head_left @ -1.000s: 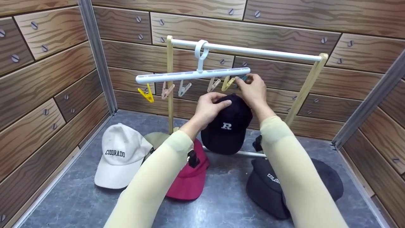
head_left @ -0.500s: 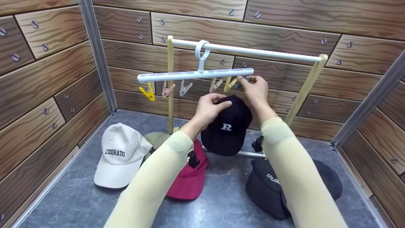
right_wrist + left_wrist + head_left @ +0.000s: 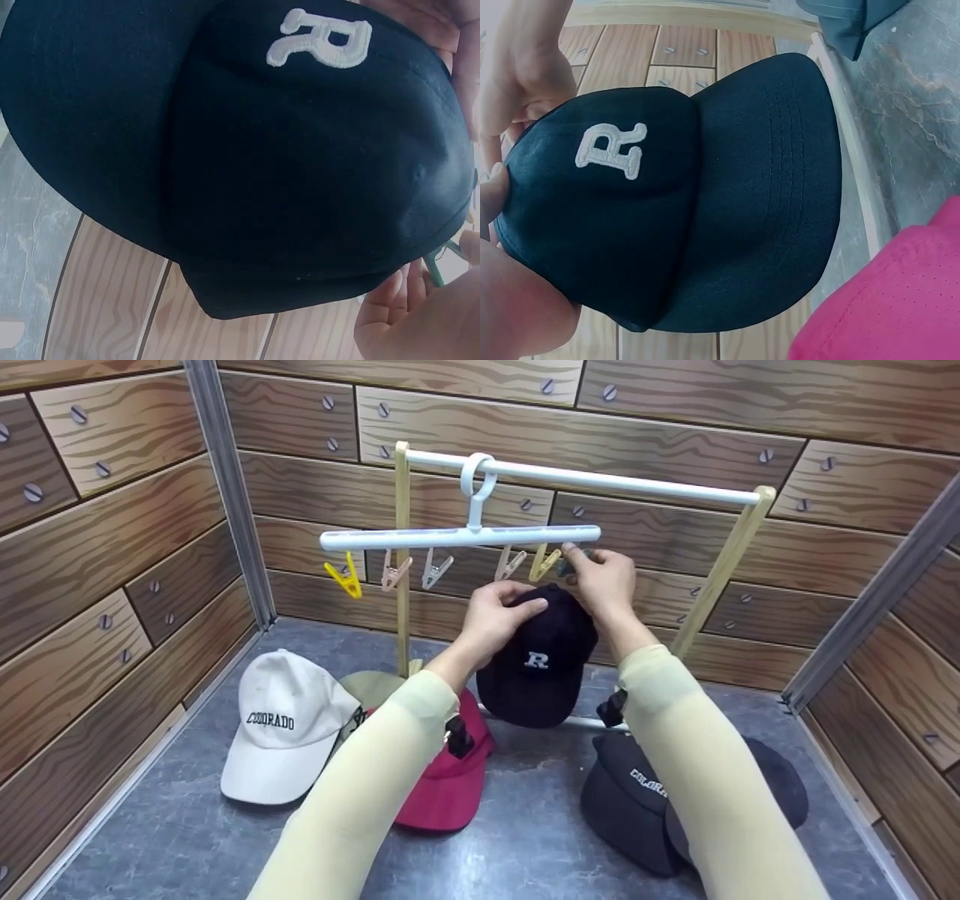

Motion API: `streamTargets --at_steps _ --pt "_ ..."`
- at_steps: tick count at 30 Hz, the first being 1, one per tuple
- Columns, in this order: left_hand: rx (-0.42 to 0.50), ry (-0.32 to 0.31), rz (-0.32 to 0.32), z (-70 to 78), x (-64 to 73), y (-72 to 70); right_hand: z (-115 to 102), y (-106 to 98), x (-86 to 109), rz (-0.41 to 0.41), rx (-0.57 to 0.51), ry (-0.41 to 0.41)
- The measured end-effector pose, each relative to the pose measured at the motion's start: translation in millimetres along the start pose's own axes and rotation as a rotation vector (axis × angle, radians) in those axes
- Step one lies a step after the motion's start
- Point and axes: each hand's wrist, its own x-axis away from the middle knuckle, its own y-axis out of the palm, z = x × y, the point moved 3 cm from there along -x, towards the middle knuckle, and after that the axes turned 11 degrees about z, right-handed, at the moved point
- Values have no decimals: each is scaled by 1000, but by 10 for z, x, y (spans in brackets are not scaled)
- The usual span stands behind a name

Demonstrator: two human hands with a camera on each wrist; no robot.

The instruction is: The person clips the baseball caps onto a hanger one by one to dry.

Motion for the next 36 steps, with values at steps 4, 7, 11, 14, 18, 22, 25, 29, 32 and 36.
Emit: streamTargets --at_steps 4,7,11,14,18,22,25,29,32,36 --pt "-6 3 0 -31 5 10 1 -19 32 2 36 -29" --pt "-12 8 2 -43 9 14 4 -29 50 14 77 -62" --pt "-10 0 10 -65 10 14 15 -34 74 20 78 -64" --pt "-9 -10 14 -93 12 9 30 -41 98 1 62 -47" --pt "-13 -22 13 -130 16 -6 42 -59 129 -24 90 -57" --pt "-10 -31 17 -157 20 -31 44 -85 144 -26 129 -81" --pt "-16 -33 22 -179 29 -52 45 -92 146 -22 154 -97" --pt "-42 -35 27 -208 44 -63 50 -86 154 -17 164 -108" --pt "-57 -39 33 -225 47 -63 61 -75 170 -25 137 -98" --pt "-64 -42 35 -237 42 -62 81 -62 193 -32 90 -76"
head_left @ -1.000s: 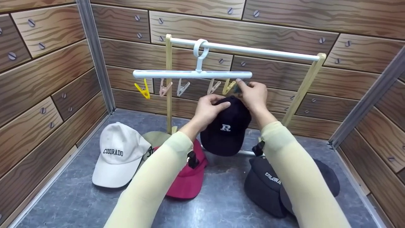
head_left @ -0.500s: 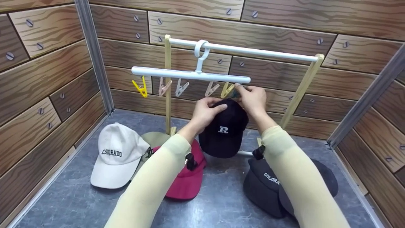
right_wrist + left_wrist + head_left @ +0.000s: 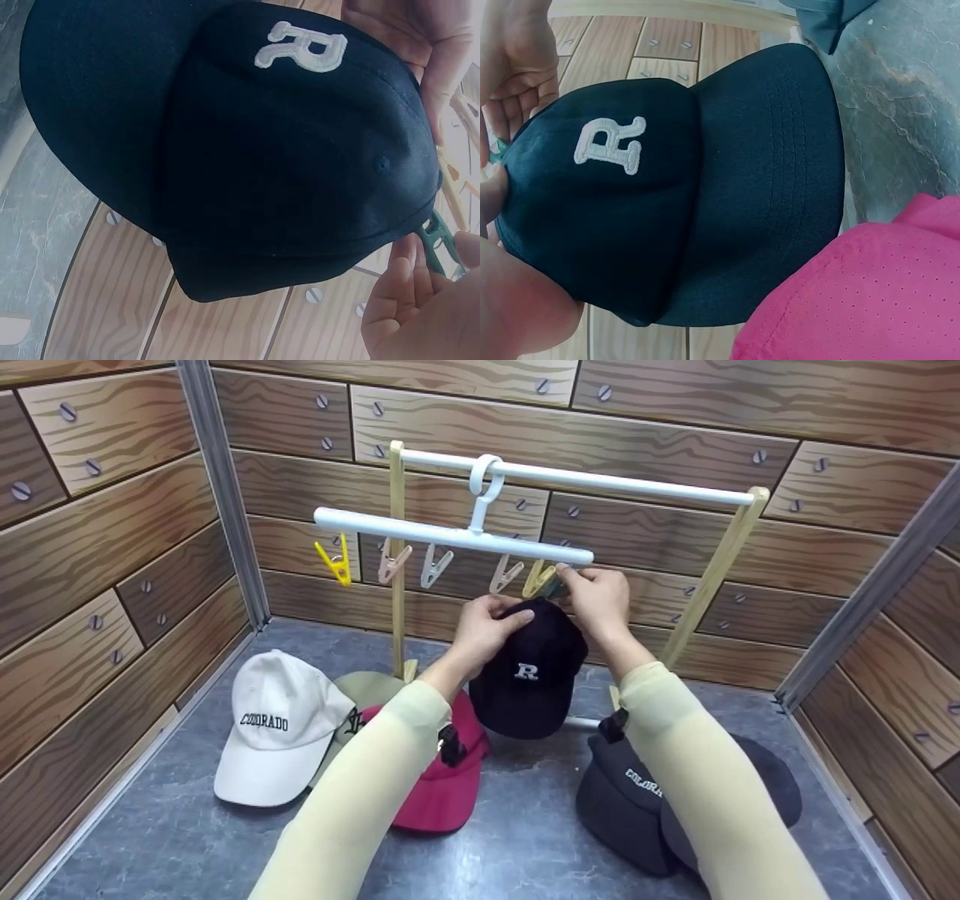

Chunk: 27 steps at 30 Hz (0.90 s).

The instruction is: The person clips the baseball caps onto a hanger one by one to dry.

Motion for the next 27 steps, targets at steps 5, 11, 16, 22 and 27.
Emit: streamTargets --at_steps 5,11,16,22,27 --pt "-8 15 -4 -13 -4 -22 -1 1 11 36 44 -48" --pt "-26 -2 9 -30 0 -61 -10 19 24 61 56 -68" --pt "-31 -17 26 -35 -5 -70 -23 19 46 68 73 -74" --pt "-12 -20 23 -67 -16 -70 -11 28 68 59 62 -59" --pt "10 -8 21 -83 -17 -77 0 55 80 30 10 -21"
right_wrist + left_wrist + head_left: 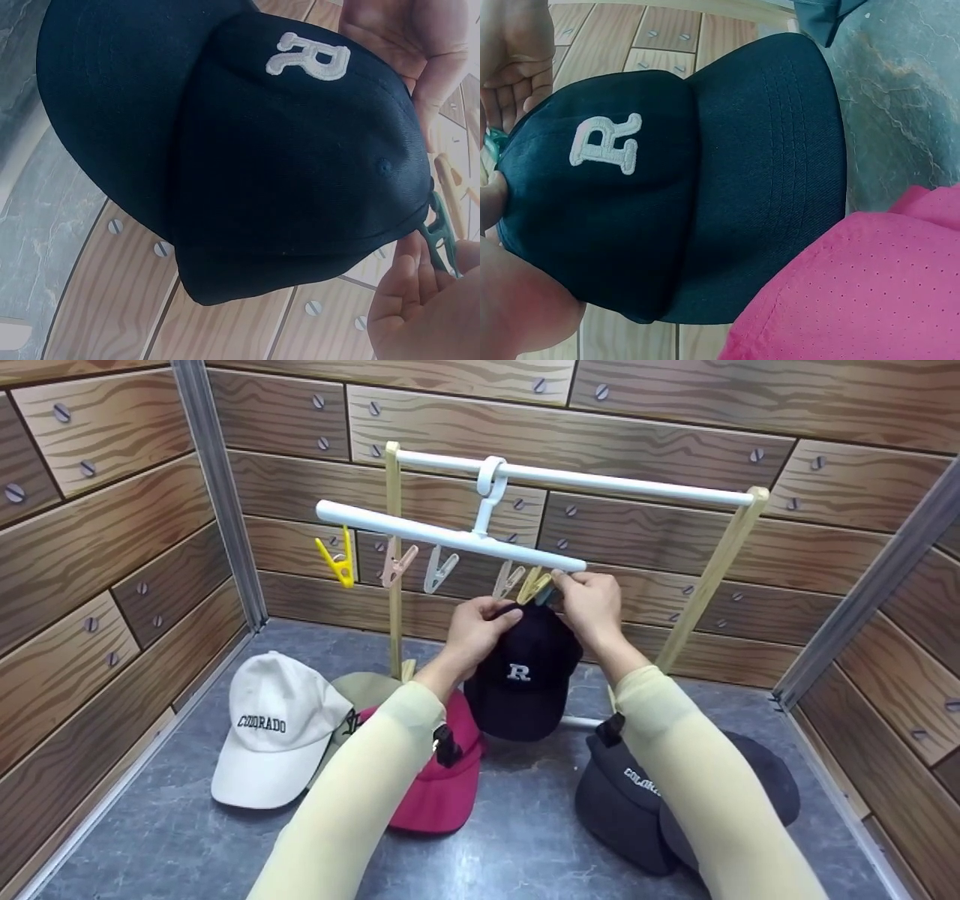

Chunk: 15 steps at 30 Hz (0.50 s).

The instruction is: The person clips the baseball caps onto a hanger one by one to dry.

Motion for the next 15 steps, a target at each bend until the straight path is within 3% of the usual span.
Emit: streamTargets --at_steps 10,15 --pt "35 -5 21 -18 -21 22 -5 -10 2 -15 45 -24" --pt "41 -18 25 -10 -23 53 5 -6 7 -50 -14 34"
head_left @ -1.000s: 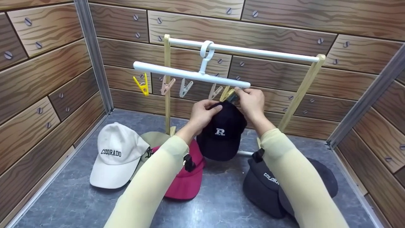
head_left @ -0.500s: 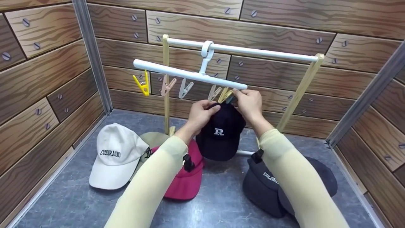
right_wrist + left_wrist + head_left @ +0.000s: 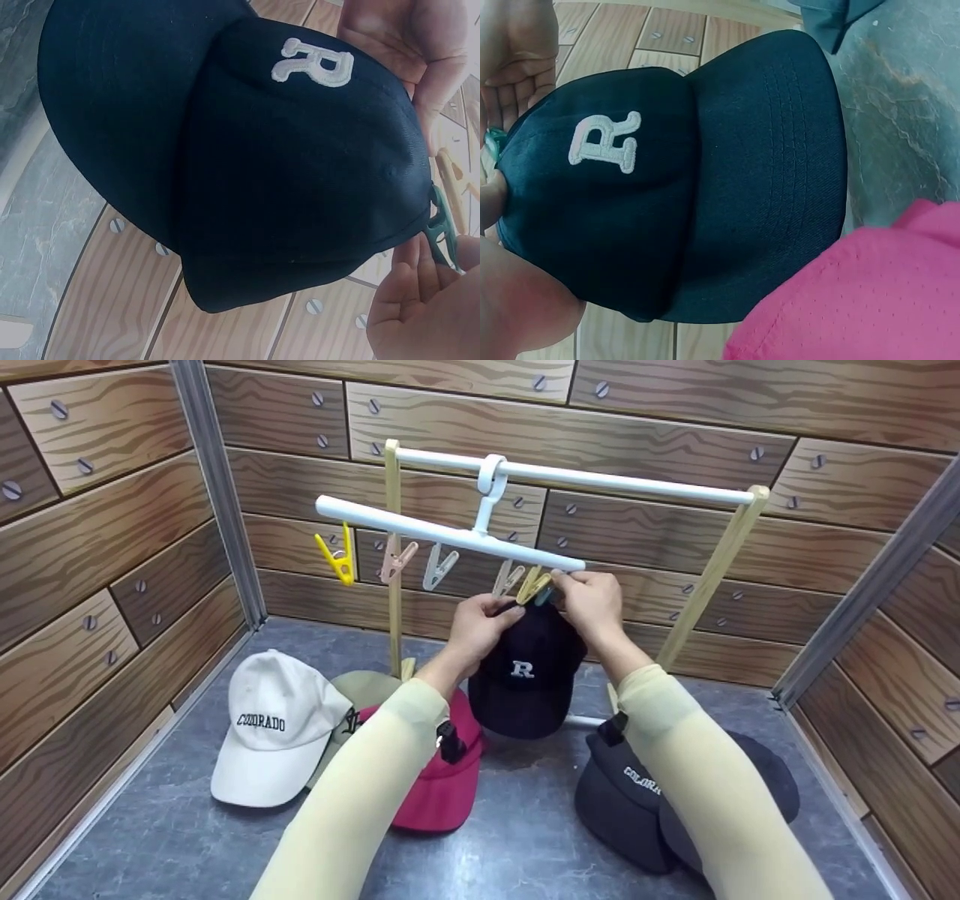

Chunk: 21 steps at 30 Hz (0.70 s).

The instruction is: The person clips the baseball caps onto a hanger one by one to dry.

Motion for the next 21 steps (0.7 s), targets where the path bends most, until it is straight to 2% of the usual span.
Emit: streamTargets --at_steps 4,15,21 --pt "13 -15 -3 2 -4 37 0 -5 6 -25 -47 43" --pt "14 -44 16 33 7 45 17 -2 -3 -17 -17 18" --pt "22 -39 19 36 1 55 32 -8 4 -22 -15 16"
